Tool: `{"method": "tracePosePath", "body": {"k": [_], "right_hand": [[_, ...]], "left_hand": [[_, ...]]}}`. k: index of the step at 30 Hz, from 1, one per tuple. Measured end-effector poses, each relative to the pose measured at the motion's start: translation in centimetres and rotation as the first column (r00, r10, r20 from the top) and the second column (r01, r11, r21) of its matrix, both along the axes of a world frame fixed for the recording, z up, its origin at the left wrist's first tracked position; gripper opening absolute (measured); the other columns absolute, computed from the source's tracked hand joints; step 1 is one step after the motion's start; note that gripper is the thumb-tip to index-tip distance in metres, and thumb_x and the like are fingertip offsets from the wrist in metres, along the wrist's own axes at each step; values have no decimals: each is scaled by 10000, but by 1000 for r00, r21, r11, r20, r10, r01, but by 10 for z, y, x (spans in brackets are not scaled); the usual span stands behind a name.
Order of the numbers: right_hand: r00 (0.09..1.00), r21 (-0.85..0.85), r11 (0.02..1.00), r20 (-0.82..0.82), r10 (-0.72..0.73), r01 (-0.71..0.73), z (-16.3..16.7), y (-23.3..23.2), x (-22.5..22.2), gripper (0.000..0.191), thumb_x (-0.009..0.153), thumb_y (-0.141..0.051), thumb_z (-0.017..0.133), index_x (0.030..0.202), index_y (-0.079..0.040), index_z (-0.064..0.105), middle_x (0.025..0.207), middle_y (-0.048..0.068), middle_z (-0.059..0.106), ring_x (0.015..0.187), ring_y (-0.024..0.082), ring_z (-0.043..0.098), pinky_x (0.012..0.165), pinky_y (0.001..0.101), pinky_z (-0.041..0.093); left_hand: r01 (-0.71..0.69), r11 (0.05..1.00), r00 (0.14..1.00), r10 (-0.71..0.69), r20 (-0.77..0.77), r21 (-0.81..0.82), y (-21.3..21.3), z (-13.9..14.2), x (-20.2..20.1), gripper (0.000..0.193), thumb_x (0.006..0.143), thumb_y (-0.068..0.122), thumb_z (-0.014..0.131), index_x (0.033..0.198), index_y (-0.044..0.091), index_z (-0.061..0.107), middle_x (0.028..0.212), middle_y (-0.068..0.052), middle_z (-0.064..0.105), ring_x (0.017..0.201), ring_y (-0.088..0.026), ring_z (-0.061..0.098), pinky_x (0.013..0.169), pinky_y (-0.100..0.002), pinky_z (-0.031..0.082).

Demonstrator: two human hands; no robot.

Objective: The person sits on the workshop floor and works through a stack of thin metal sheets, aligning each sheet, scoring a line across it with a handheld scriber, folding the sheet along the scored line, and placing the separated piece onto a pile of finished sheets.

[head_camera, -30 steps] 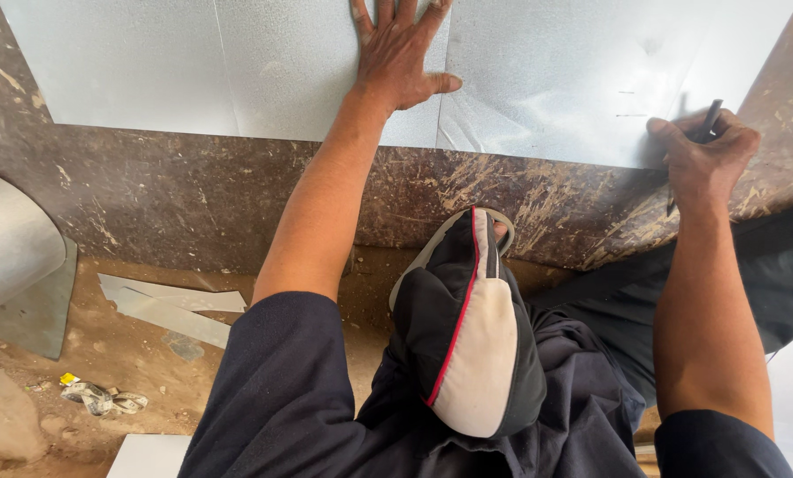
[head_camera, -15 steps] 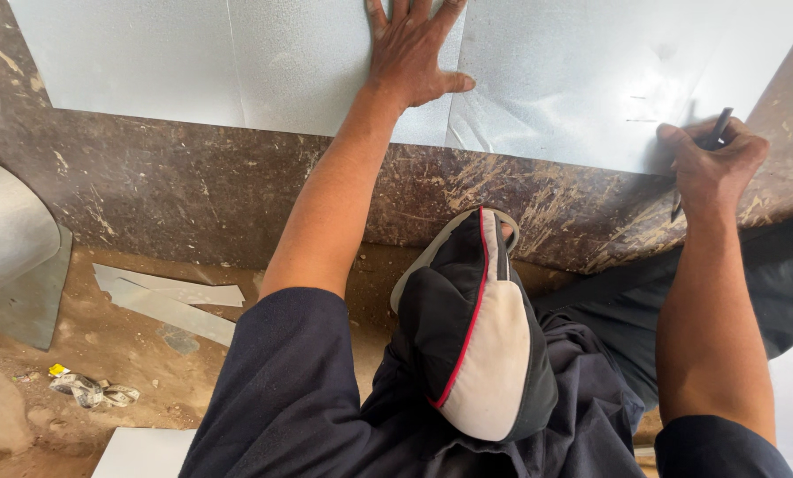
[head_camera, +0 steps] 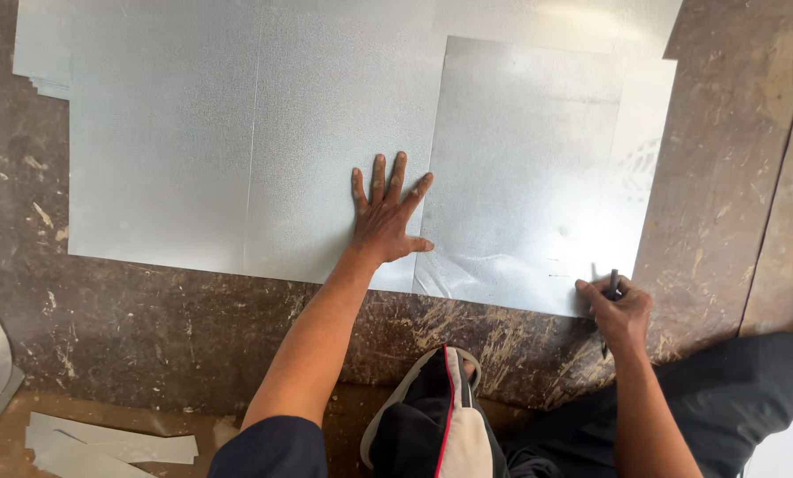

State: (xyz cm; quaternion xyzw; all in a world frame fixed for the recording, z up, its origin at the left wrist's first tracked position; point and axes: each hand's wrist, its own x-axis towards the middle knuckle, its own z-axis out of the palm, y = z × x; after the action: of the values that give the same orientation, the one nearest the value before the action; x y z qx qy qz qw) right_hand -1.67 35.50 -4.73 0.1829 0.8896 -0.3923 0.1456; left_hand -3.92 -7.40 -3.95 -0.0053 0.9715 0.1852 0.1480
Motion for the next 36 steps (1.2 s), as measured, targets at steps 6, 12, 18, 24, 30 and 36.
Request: {"method": "tracePosePath", "body": {"k": [6, 12, 18, 24, 30, 36], "right_hand": [[998, -26, 999, -58, 32, -34, -5, 0, -2, 255, 852, -226, 858, 841, -28, 699, 677, 62, 659, 566, 126, 600, 481, 302, 468], [999, 11, 1000, -41, 21, -21, -2, -2, -1, 257, 862, -229, 858, 836, -27, 700, 676, 62, 662, 586, 130, 619, 506, 297, 490], [1000, 16, 1000, -15, 12, -12, 0, -4, -6, 251, 859, -224, 856, 833, -27, 702, 673, 67, 663, 575, 135, 618, 487, 301, 488], [995, -250, 968, -96, -21, -4, -7, 4, 6, 222, 915, -111, 866, 851, 7, 689, 688, 62, 605, 542, 93, 504, 465, 273, 336], [988, -251, 964, -149, 48, -85, -11, 8, 16, 138, 960, -77, 815, 931, -2, 704, 772, 75, 681, 614, 103, 606, 525, 256, 436], [970, -243, 954, -210, 124, -175, -11, 9, 19, 123, 972, -17, 796, 916, 24, 694, 816, 84, 698, 711, 122, 651, 617, 268, 500]], "left_hand": [[12, 1000, 1000, -12, -19, -1, -3, -11, 2, 1265, 554, 715, 858, 1598, 434, 201, 1721, -77, -61, 1555, -336, -150, 1211, -659, -166], [4, 1000, 1000, -4, -30, 12, -2, -16, 3, 1253, 552, 713, 860, 1594, 437, 220, 1721, -66, -67, 1555, -326, -148, 1216, -653, -169], [3, 1000, 999, -3, -47, 6, -2, -15, 2, 1248, 558, 713, 859, 1594, 440, 219, 1720, -57, -75, 1554, -322, -151, 1219, -652, -166], [79, 997, 991, -79, -106, -5, -4, -28, 11, 1313, 598, 689, 908, 1645, 398, 170, 1708, -131, -92, 1543, -413, -159, 1171, -736, -144], [49, 998, 998, -47, -49, 36, -2, -50, 25, 1299, 647, 668, 920, 1669, 406, 161, 1739, -106, 8, 1575, -364, -94, 1228, -705, -132], [29, 999, 993, -25, -115, 38, -1, -67, 27, 1288, 632, 689, 932, 1635, 432, 167, 1711, -57, 188, 1561, -314, 42, 1222, -674, -92]]}}
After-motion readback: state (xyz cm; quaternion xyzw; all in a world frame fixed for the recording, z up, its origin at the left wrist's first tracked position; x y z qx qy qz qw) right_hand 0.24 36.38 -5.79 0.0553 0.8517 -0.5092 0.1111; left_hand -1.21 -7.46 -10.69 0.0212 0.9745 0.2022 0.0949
